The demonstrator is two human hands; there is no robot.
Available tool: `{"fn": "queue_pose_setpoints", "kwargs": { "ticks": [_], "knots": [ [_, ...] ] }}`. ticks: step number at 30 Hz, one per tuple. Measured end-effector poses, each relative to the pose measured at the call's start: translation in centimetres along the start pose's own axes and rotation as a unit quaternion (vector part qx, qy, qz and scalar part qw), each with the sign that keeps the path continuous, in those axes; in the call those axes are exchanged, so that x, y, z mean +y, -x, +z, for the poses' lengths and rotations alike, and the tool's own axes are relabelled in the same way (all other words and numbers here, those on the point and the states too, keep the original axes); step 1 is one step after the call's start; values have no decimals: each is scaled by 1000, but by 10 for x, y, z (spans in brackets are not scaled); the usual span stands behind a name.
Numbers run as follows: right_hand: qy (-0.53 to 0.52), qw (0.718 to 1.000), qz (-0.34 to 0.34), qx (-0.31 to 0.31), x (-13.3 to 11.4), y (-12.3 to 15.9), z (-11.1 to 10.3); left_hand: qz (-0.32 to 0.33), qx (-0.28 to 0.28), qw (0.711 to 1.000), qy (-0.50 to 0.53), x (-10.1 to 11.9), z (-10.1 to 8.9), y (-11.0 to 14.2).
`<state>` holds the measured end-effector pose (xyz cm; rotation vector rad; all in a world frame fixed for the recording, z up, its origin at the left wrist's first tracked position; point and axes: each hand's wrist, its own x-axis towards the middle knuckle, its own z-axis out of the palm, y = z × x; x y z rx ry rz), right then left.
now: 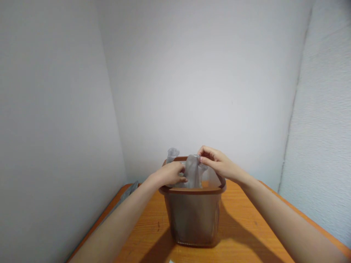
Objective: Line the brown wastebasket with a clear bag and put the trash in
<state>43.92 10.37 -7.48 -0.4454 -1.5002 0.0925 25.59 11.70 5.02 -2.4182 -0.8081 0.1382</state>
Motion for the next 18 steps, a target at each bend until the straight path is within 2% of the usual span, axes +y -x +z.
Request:
{"fn": "queue_pose_setpoints", "kwargs": {
  "ticks": [4,10,14,16,18],
  "knots": [
    [-14,999,0,31,8,13,-15,1,1,1000,-14,-7,-7,11],
    [32,993,19,113,33,32,-31,15,42,997,-67,-10,-29,39],
    [92,983,-36,153,29,57,-32,28,66,992,-107,-5,-36,60],
    [128,978,-76,146,23,76,-29,73,86,981,-156,-1,-36,75],
    [152,977,-94,118,21,96,-23,156,123,951,-236,2,-33,92]
  ]
}}
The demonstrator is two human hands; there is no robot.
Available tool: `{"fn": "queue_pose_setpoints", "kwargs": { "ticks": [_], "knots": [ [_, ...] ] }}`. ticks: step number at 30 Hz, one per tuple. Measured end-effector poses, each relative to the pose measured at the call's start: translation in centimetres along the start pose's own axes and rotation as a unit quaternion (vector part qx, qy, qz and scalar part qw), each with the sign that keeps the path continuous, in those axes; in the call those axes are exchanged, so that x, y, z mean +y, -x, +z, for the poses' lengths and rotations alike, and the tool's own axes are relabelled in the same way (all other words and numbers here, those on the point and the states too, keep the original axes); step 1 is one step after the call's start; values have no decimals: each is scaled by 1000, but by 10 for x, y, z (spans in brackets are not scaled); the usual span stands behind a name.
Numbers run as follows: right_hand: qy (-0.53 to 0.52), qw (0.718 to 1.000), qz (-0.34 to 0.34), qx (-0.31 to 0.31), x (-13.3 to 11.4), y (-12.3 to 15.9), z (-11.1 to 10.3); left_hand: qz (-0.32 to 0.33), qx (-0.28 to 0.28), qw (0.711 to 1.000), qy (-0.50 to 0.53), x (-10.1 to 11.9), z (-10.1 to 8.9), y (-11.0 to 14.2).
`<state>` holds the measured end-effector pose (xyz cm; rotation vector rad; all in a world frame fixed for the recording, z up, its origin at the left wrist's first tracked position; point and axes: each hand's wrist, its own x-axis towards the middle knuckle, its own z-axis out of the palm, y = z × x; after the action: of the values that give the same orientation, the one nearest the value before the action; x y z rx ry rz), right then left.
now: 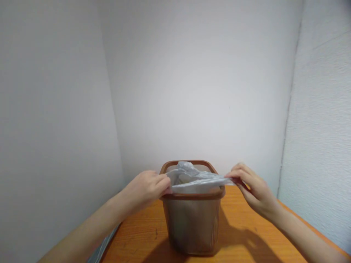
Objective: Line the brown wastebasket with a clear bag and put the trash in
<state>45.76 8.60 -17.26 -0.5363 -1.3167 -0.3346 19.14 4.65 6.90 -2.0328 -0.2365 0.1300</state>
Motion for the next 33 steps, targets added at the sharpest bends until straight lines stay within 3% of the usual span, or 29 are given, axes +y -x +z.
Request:
{"fn": "queue_pose_setpoints", "kwargs": {
  "ticks": [3,7,11,15,18,21,24,26,27,29,31,33],
  "knots": [
    [60,997,-47,-26,-3,26,7,108,71,987,-98,8,1,22],
    [203,968,-136,-54,6,43,23,159,84,974,-137,9,16,40],
    [273,949,-149,-51,19,47,37,158,83,972,-153,10,39,48],
    [233,964,-118,-42,21,51,43,124,46,981,-145,10,65,60],
    [191,974,-111,-45,13,54,37,110,39,987,-109,12,75,73],
    [133,987,-94,8,-3,45,19,84,130,988,-25,15,64,76],
    [83,992,-52,83,-23,15,-4,-9,235,970,56,20,31,59],
    [59,992,-23,110,-33,-16,-16,-86,261,956,103,21,5,35],
    [51,994,-12,101,-36,-32,-18,-133,243,950,143,21,-6,21],
    [55,998,0,25,-37,-61,-15,-198,178,943,198,18,-20,-7],
    [70,992,11,-100,-31,-83,-1,-220,86,945,226,11,-20,-31],
    [66,974,34,-214,-21,-95,20,-231,3,940,251,2,-7,-48]
  ]
}}
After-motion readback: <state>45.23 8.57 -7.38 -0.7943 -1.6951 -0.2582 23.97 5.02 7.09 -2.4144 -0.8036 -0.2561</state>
